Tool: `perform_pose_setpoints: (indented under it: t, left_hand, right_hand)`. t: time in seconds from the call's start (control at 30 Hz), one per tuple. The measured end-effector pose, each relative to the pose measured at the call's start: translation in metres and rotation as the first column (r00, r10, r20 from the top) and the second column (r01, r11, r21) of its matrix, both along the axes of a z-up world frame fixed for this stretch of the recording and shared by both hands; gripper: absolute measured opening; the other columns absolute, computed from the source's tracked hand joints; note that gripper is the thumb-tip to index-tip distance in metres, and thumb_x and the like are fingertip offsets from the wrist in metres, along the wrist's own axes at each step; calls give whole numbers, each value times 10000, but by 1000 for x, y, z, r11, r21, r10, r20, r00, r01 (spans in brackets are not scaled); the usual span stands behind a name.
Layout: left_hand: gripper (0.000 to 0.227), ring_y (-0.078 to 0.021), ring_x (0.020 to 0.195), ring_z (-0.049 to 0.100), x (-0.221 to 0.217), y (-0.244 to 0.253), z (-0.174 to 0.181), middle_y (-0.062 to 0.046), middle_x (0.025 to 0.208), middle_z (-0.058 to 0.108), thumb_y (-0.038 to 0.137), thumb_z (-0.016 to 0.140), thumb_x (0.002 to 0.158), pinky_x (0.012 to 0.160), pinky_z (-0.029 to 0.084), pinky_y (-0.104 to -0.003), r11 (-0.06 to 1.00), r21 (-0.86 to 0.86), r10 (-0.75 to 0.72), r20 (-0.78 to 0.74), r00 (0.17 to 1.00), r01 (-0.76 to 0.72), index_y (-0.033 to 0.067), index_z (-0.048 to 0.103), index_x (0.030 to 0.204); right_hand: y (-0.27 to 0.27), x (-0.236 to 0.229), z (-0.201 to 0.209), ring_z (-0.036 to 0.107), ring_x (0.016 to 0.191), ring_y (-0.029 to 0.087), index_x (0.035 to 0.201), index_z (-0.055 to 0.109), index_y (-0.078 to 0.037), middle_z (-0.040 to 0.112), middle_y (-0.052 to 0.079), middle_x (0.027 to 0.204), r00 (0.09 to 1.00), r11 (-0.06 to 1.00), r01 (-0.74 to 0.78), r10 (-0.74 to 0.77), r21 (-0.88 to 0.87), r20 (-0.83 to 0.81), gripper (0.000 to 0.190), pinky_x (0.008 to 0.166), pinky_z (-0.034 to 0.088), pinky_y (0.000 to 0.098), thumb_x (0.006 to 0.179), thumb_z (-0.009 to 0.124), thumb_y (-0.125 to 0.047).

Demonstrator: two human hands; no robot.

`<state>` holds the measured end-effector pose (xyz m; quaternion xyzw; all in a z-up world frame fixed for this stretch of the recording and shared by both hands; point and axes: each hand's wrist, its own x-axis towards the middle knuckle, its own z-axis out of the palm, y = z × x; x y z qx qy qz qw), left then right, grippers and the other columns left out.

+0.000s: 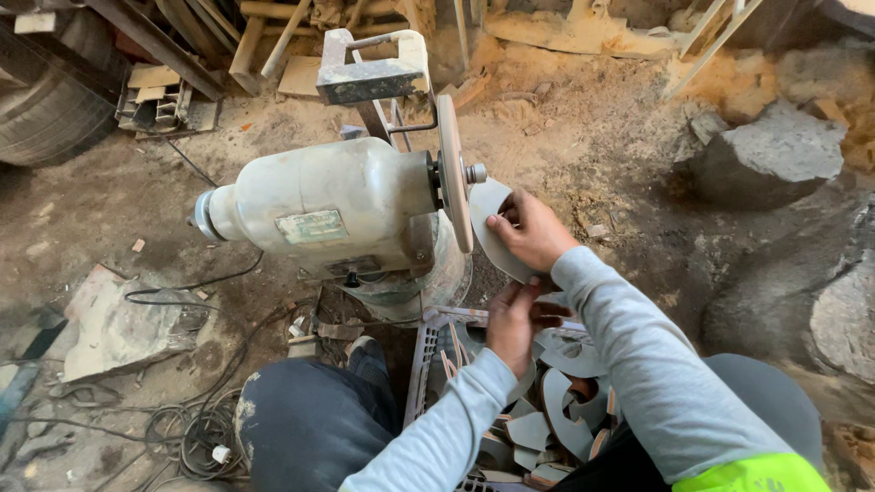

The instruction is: The person sits on the floor and uses a bench grinder to smooth the edges of small, curved wooden pieces. They pick each piece from a plastic basket, press it against the spinning wheel, and return it to the basket after grinding.

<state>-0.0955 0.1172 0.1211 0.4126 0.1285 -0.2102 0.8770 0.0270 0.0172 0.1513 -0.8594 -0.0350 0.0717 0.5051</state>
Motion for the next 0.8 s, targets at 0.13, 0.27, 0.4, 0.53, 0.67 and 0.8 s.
perform_pose_setpoints:
  t: [0.13,0.27,0.4,0.53,0.67,0.8]
  left_hand:
    - [242,-193,764,685,-17,-43,1,-49,999,728,243,597,1036,675,553,-339,998,34,61,-5,998,-61,52,676,1160]
    - [190,-148,850,673,-47,-103,7,-16,1011,703,197,615,1008,753,577,-344,989,91,115,24,993,-116,92,625,1166]
    - [137,-186,983,691,-65,-89,19,-86,1031,712,91,620,1071,859,572,-354,877,470,-217,578,787,-104,-13,661,1150]
    - [355,-183,996,715,-65,-45,54,-93,1098,727,65,676,993,877,596,-325,968,216,-207,413,887,125,-21,571,1321]
    - [518,-156,1110,681,-59,-14,89,-96,1218,676,110,734,954,953,582,-306,940,180,-338,379,862,289,18,494,1404]
    - [543,-193,1027,691,-54,-10,97,-112,1181,693,181,731,920,791,577,-327,874,330,-440,225,870,357,33,493,1384]
  right_hand:
    - [-20,-7,36,727,1016,239,1203,619,20,743,153,1091,961,961,-276,276,2,-23,443,909,558,365,919,687,-314]
    - [-51,-27,85,691,847,168,1100,709,-5,782,109,930,603,664,-738,729,121,-324,389,767,559,327,885,695,-329]
    - [-73,-53,114,626,833,91,1060,701,-12,719,17,893,540,631,-699,774,336,-330,333,724,530,287,928,667,-316]
    - [-95,-68,122,578,819,91,977,699,20,659,8,847,614,635,-651,763,417,-203,359,718,518,289,1026,605,-323]
    - [-101,-77,113,583,872,79,1019,705,16,668,-3,894,736,723,-589,664,360,-129,348,769,519,278,1019,601,-317]
    - [-100,-76,107,583,852,82,1056,703,2,677,1,883,760,775,-524,613,354,-218,339,757,524,281,998,605,-317]
